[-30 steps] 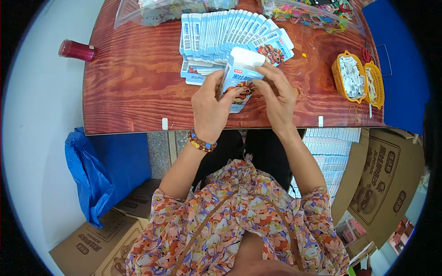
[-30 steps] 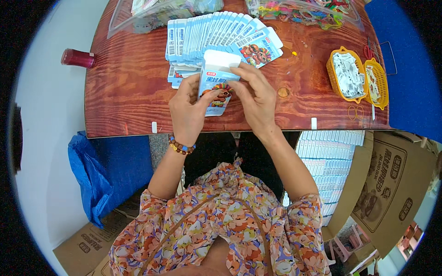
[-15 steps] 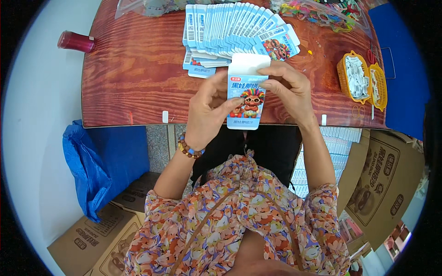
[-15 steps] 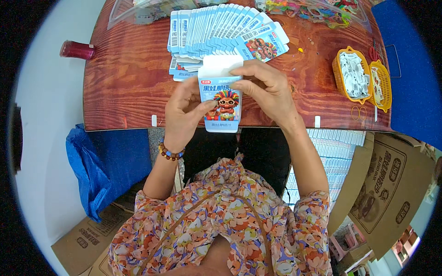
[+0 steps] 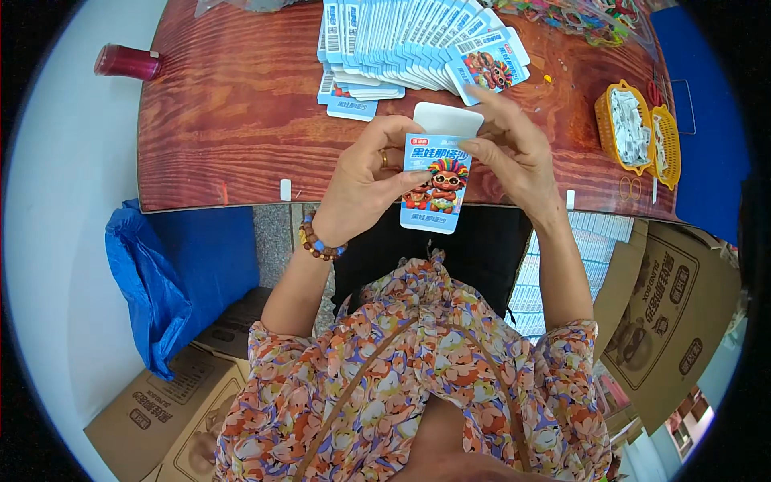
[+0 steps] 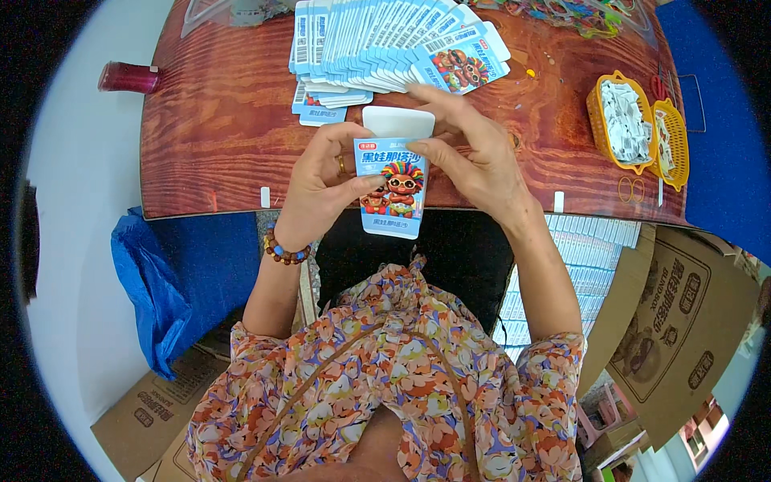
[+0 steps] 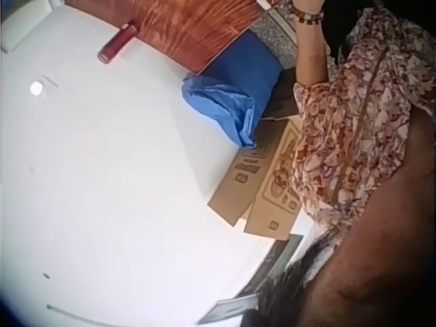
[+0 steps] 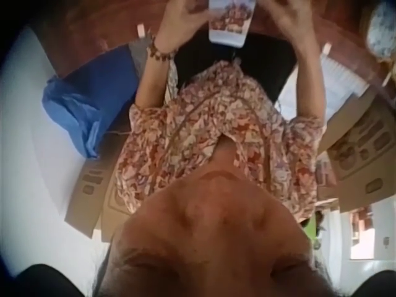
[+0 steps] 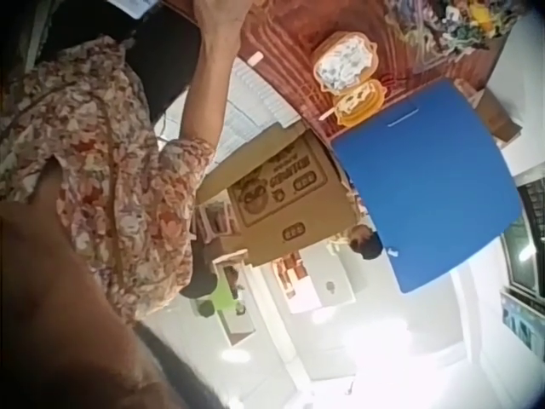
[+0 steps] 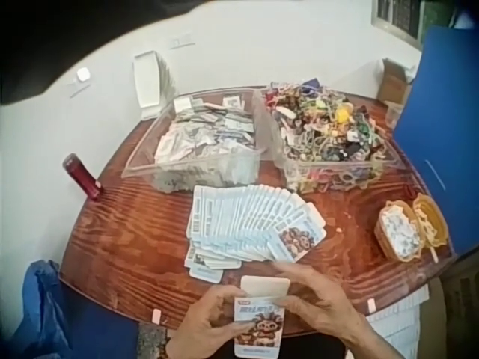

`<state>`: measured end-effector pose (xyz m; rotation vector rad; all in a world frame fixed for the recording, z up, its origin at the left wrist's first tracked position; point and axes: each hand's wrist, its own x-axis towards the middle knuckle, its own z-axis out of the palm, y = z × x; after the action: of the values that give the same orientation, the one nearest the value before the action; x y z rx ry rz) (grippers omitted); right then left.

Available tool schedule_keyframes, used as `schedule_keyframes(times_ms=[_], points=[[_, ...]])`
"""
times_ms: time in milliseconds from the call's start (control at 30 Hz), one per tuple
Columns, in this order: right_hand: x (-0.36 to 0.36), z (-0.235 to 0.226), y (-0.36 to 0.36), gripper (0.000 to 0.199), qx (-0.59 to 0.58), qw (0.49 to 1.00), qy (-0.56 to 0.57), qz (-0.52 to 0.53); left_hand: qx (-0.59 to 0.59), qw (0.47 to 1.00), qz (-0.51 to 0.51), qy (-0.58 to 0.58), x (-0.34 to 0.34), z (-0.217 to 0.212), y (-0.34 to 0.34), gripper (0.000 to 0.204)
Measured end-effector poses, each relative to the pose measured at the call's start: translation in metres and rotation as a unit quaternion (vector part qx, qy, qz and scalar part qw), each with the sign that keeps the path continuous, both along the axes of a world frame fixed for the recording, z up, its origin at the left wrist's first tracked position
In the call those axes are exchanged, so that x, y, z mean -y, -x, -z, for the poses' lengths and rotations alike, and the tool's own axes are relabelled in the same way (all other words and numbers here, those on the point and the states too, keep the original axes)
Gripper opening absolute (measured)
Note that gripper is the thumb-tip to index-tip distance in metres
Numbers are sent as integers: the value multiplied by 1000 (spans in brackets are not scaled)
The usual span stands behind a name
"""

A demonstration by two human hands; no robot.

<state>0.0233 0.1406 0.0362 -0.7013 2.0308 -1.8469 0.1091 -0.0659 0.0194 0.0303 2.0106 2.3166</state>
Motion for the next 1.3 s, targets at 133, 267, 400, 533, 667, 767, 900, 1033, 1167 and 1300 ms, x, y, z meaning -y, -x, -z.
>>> schedule_keyframes(times_ms=[133, 267, 400, 533, 667, 767, 900, 1033, 1167, 1300], points=[[-2, -10, 8, 20, 16, 1000, -2, -18, 7, 999, -32, 28, -9, -4, -5, 45], [-4, -11, 18, 16, 90, 993, 33, -76, -1, 1000, -20, 21, -12, -3, -5, 45], [-6, -20, 23, 17, 187, 971, 24, -150, -1, 1000, -17, 6, -11, -1, -8, 48], [-4, -23, 22, 20, 176, 975, -22, -137, -9, 999, -13, 37, -9, 3, -10, 50], [-4, -21, 22, 22, 174, 977, -47, -112, -15, 999, -6, 40, -9, 1, -10, 51], [-3, -19, 20, 22, 151, 982, -61, -95, -16, 999, -8, 41, -8, 4, -7, 52], [-1, -24, 14, 24, 80, 989, -102, -78, -18, 998, -12, 57, -7, 3, -6, 56], [-3, -24, 15, 25, 50, 989, -99, -93, -5, 999, -19, 35, -9, 5, -3, 58], [-5, -26, 14, 28, -110, 972, -165, -129, 12, 1000, -22, 13, -9, 3, -5, 62], [-5, -23, 3, 32, -216, 952, -173, -132, 25, 999, -13, -15, -11, 4, -6, 64]])
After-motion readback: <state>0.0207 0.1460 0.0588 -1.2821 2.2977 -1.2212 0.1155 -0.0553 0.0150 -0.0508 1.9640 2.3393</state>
